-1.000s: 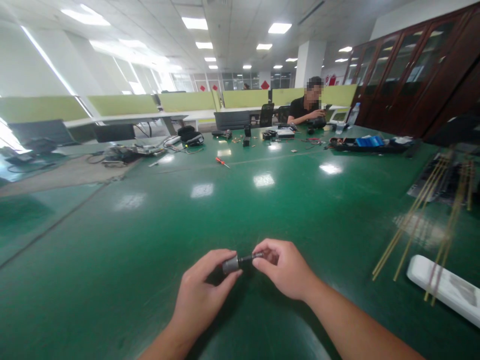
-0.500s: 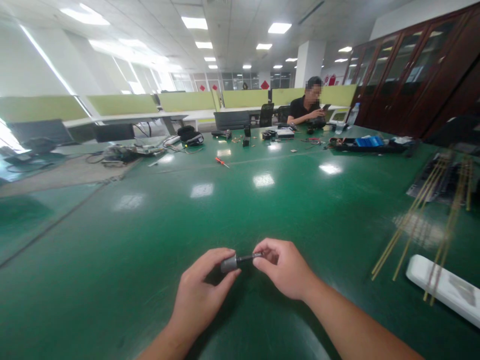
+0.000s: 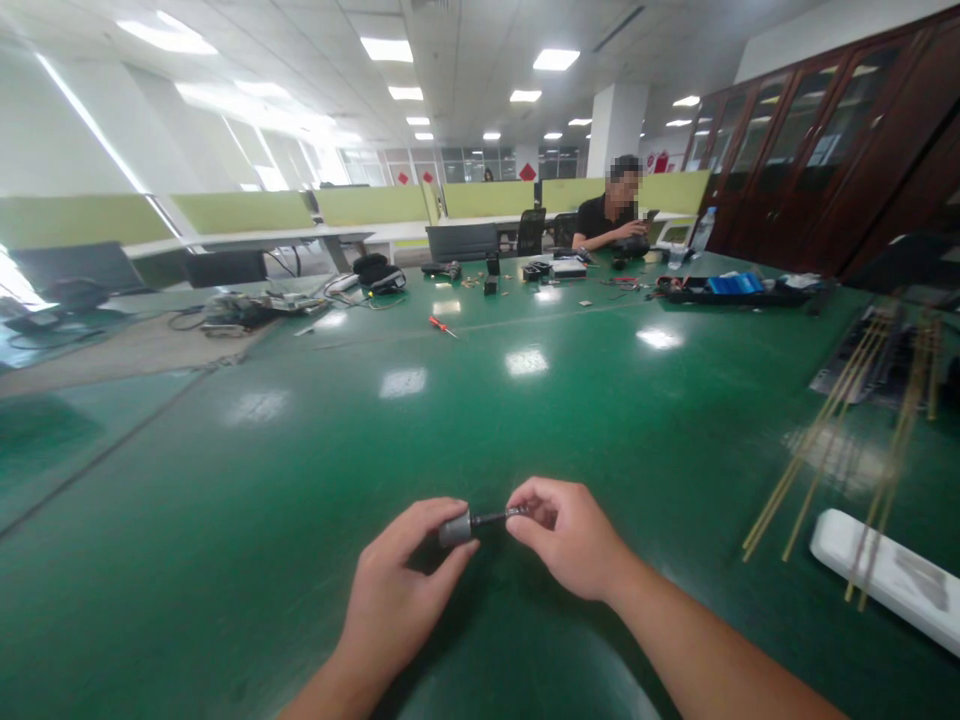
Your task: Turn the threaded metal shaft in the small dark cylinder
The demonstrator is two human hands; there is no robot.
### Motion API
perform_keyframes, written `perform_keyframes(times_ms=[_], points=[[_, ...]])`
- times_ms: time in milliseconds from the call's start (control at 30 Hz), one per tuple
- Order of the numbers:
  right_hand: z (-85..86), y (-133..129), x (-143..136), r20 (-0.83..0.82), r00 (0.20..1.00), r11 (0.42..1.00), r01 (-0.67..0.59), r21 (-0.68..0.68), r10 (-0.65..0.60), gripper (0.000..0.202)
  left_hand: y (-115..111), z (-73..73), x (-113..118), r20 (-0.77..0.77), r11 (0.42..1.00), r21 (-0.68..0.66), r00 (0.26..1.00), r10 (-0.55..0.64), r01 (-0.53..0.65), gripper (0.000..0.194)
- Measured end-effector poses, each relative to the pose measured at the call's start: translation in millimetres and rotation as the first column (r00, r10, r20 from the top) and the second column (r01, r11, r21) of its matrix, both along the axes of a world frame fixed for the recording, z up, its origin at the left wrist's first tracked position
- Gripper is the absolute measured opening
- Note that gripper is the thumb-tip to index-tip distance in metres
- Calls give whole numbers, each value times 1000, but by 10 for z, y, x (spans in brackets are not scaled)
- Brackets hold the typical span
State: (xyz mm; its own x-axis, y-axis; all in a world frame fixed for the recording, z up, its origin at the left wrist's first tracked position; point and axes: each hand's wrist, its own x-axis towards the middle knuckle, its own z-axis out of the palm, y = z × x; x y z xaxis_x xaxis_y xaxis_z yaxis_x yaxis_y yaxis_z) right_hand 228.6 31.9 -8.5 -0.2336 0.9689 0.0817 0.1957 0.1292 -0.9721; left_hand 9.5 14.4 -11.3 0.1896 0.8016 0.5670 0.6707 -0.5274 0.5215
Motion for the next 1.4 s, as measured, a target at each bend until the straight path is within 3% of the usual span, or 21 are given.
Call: perform_keyframes(times_ms=[1400], points=[[1, 17, 29, 4, 1000, 1000, 14, 20, -14, 8, -4, 24, -5, 22, 1000, -25, 1000, 16, -15, 22]])
